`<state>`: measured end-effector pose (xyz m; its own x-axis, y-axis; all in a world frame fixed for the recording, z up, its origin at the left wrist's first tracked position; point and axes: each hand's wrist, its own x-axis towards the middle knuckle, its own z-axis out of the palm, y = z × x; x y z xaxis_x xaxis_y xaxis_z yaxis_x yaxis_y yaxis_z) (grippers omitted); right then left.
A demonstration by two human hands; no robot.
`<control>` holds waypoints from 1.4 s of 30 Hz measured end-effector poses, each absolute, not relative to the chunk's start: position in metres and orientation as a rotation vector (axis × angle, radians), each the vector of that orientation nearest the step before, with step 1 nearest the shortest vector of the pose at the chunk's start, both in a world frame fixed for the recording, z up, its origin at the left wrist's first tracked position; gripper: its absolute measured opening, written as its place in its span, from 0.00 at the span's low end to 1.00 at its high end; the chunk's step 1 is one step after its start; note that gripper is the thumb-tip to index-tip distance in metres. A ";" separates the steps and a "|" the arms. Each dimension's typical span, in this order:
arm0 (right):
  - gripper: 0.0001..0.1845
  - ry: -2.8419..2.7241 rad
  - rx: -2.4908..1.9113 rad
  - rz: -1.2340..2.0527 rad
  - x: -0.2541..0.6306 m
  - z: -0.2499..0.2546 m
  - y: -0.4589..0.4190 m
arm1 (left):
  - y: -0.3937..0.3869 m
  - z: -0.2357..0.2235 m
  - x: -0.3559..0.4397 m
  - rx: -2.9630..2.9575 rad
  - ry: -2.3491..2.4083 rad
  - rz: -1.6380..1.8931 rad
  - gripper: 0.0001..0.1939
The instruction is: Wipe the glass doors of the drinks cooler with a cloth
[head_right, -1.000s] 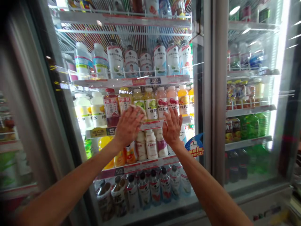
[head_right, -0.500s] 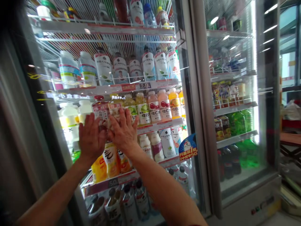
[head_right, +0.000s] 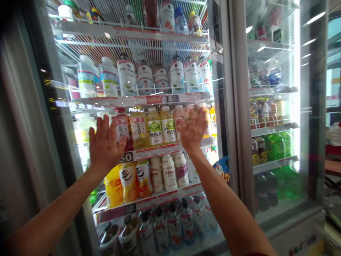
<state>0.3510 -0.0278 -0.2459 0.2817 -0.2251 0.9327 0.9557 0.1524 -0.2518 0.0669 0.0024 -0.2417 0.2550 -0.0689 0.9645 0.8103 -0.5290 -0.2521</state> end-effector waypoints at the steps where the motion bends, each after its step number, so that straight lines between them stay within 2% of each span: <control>1: 0.26 -0.988 -1.065 -1.064 0.325 -0.240 -0.026 | 0.003 -0.242 0.067 -1.726 -0.672 -1.373 0.36; 4: 0.25 -1.334 -1.039 -1.189 0.268 -0.226 -0.029 | 0.003 -0.242 0.067 -1.721 -0.669 -1.350 0.36; 7: 0.23 -1.510 -1.012 -1.303 0.287 -0.222 -0.039 | 0.002 -0.242 0.067 -1.704 -0.692 -1.341 0.35; 12: 0.22 -0.929 -1.146 -1.081 0.416 -0.215 -0.047 | 0.000 -0.242 0.070 -1.714 -0.674 -1.370 0.36; 14: 0.22 -0.770 -1.133 -1.008 0.437 -0.209 -0.042 | 0.000 -0.242 0.071 -1.719 -0.683 -1.378 0.35; 17: 0.22 -0.830 -1.095 -1.054 0.403 -0.208 -0.033 | 0.001 -0.243 0.070 -1.729 -0.691 -1.383 0.35; 21: 0.23 -1.240 -1.071 -1.229 0.310 -0.222 -0.031 | 0.004 -0.244 0.069 -1.742 -0.703 -1.376 0.34; 24: 0.22 -1.439 -1.050 -1.313 0.294 -0.233 -0.038 | 0.004 -0.245 0.068 -1.753 -0.718 -1.394 0.33; 26: 0.22 -1.389 -1.083 -1.290 0.324 -0.240 -0.043 | 0.003 -0.245 0.068 -1.764 -0.720 -1.395 0.33; 30: 0.22 -0.960 -1.153 -1.091 0.419 -0.255 -0.047 | 0.001 -0.243 0.069 -1.742 -0.696 -1.375 0.34; 32: 0.22 -0.792 -1.139 -1.016 0.441 -0.263 -0.046 | 0.001 -0.243 0.069 -1.721 -0.694 -1.377 0.34; 35: 0.22 -0.827 -1.117 -1.021 0.407 -0.277 -0.041 | 0.000 -0.248 0.073 -1.720 -0.707 -1.377 0.35; 39: 0.23 -1.285 -1.064 -1.161 0.307 -0.296 -0.037 | -0.001 -0.275 0.081 -1.737 -0.664 -1.331 0.35; 42: 0.23 -1.478 -1.015 -1.233 0.282 -0.307 -0.039 | -0.002 -0.299 0.085 -1.730 -0.629 -1.279 0.36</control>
